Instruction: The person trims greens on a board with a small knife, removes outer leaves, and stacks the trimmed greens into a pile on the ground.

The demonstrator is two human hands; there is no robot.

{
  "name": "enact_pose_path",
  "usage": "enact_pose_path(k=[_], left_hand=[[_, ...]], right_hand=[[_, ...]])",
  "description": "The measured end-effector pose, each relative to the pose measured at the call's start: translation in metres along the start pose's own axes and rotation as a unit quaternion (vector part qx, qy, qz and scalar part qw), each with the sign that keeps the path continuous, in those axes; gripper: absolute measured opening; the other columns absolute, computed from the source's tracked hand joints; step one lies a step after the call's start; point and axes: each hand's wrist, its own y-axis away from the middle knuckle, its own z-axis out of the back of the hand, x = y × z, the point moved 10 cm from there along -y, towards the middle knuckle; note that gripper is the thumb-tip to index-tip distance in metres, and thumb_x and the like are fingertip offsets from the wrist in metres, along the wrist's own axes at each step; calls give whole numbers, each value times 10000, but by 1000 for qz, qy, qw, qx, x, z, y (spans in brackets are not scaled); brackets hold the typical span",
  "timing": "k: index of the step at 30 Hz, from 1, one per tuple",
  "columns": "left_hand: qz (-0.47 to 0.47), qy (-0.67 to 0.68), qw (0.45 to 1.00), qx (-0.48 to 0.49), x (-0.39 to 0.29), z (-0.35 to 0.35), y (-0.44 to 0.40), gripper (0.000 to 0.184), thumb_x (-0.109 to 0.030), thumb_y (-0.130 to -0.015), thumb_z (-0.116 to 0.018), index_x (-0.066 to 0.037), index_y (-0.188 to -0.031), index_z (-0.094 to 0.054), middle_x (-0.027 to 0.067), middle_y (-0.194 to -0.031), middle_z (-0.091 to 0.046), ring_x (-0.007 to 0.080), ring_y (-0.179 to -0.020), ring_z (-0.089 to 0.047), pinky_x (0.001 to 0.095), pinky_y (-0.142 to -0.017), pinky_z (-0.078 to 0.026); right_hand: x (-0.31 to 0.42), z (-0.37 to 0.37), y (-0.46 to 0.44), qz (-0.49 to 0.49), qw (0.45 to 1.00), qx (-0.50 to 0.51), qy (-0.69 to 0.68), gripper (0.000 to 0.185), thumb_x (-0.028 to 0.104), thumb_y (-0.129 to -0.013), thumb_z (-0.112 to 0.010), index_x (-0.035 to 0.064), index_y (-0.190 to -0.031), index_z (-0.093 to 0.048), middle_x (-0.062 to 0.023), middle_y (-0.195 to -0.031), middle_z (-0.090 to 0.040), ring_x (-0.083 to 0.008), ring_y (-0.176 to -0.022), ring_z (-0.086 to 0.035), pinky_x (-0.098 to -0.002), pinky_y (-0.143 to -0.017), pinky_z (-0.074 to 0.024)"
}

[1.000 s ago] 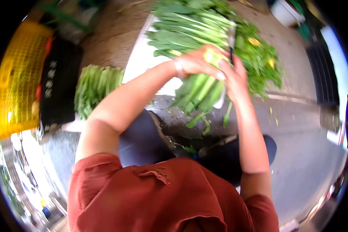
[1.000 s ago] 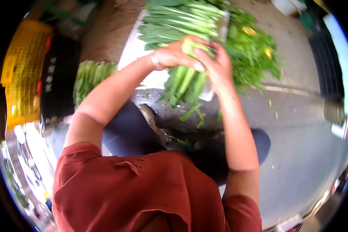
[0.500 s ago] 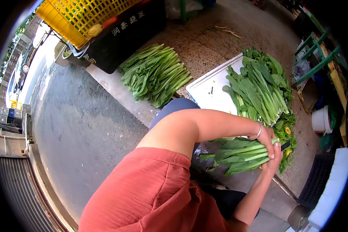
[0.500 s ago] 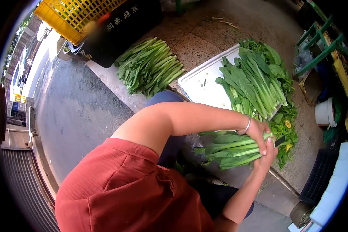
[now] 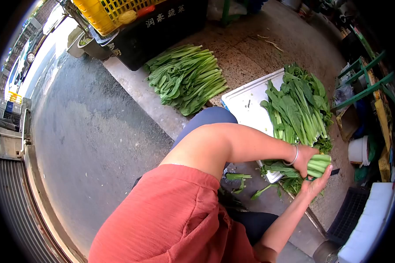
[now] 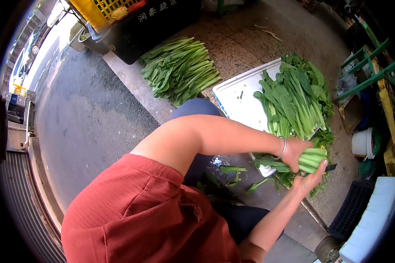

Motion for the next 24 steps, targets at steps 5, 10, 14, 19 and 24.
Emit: enact_pose_path(k=[5,10,14,19,24], left_hand=[[18,8,999,-25,-1,59,4,682,-213,-484,-751,5,-1059,-457,143,-903,-596,256,-844,-591,299,-770,-478],[88,-229,967,-70,-28,213,72,649,-269,-534,-739,-14,-1070,-479,161,-918,-594,270,-841,-591,326,-758,-495],[215,-469,851,-102,0,330,148,646,-268,-524,-737,-6,-1061,-491,172,-906,-611,299,-820,-606,354,-748,-498],[429,-510,737,-114,97,417,241,773,-303,-530,-754,7,-1168,-444,201,-1021,-583,310,-954,-576,366,-797,-486],[515,-384,750,-159,217,435,293,905,-415,-615,-717,39,-1284,-309,239,-1202,-470,330,-1110,-474,373,-908,-415]], right_hand=[[6,-16,-3,0,996,81,-23,571,544,-784,-558,60,-1086,-527,9,-795,-546,-51,-539,-459,-153,-348,-286],[-1,3,-6,-27,993,62,-98,473,439,-866,-498,36,-1114,-508,10,-733,-524,-47,-500,-420,-162,-318,-290],[-12,9,-4,-42,986,83,-138,447,417,-876,-490,38,-1113,-509,5,-719,-519,-50,-499,-416,-170,-321,-299],[-40,14,3,-86,986,77,-118,427,374,-886,-483,29,-1138,-489,-3,-723,-520,-59,-501,-418,-171,-323,-296],[-47,28,11,-87,993,60,-52,438,353,-888,-479,18,-1170,-469,-6,-736,-507,-57,-510,-417,-175,-329,-280]])
